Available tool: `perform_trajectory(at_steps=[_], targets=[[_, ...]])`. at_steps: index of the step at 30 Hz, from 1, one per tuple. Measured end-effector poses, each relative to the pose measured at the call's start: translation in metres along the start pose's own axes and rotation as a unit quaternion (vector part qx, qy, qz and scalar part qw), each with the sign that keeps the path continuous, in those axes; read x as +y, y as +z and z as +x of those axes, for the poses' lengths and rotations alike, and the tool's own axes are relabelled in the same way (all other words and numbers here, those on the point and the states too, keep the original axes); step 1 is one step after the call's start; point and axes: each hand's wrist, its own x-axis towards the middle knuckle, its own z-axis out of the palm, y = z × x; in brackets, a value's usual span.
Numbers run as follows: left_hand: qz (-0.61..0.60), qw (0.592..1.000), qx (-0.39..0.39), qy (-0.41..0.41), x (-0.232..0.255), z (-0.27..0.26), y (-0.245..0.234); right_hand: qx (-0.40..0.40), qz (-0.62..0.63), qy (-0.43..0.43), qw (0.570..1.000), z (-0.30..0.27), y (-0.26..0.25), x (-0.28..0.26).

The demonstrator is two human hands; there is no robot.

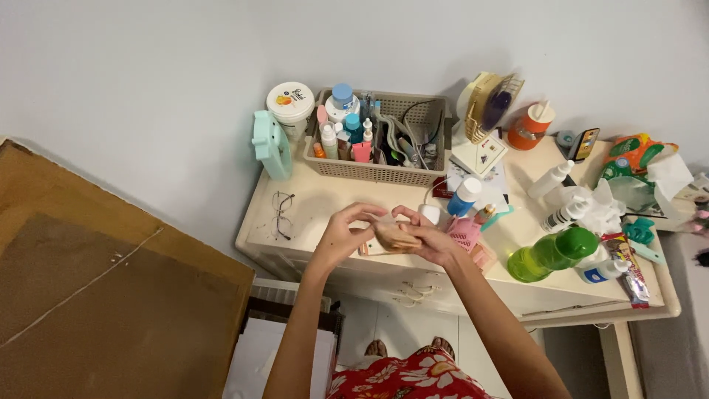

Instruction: The person counts currency by hand on a dresser, places it into a small bag, and then packs a plastic packet and a blister pack of pills into the same bag before hanging it on a wall hook.

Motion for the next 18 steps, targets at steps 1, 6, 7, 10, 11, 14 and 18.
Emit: perform_trajectory(at_steps=[1, 6, 7, 10, 11, 14, 18], targets=[[0.000, 1.000, 0.000, -0.001, -0.007, 0.004, 0.001, 0.000, 0.001, 0.000, 1.000, -0.001, -0.003, 0.000], [0.034, 0.996, 0.070, -0.033, -0.075, 0.021, 0.005, 0.080, -0.014, -0.022, 0.996, -0.011, 0.011, -0.011], [0.034, 0.996, 0.070, -0.032, -0.068, 0.018, 0.013, 0.079, -0.014, -0.023, 0.996, -0.009, 0.017, -0.017], [-0.034, 0.980, 0.192, -0.048, -0.062, 0.010, 0.034, 0.119, -0.069, -0.036, 0.990, -0.014, 0.040, -0.032], [-0.035, 0.970, 0.234, -0.050, -0.068, 0.012, 0.038, 0.140, -0.119, -0.056, 0.981, -0.018, 0.050, -0.036], [-0.047, 0.955, 0.290, -0.041, -0.051, 0.006, 0.052, 0.155, -0.187, -0.095, 0.966, -0.030, 0.071, -0.051], [-0.062, 0.950, 0.306, 0.002, -0.035, 0.000, 0.056, 0.148, -0.238, -0.122, 0.952, -0.028, 0.070, -0.057]])
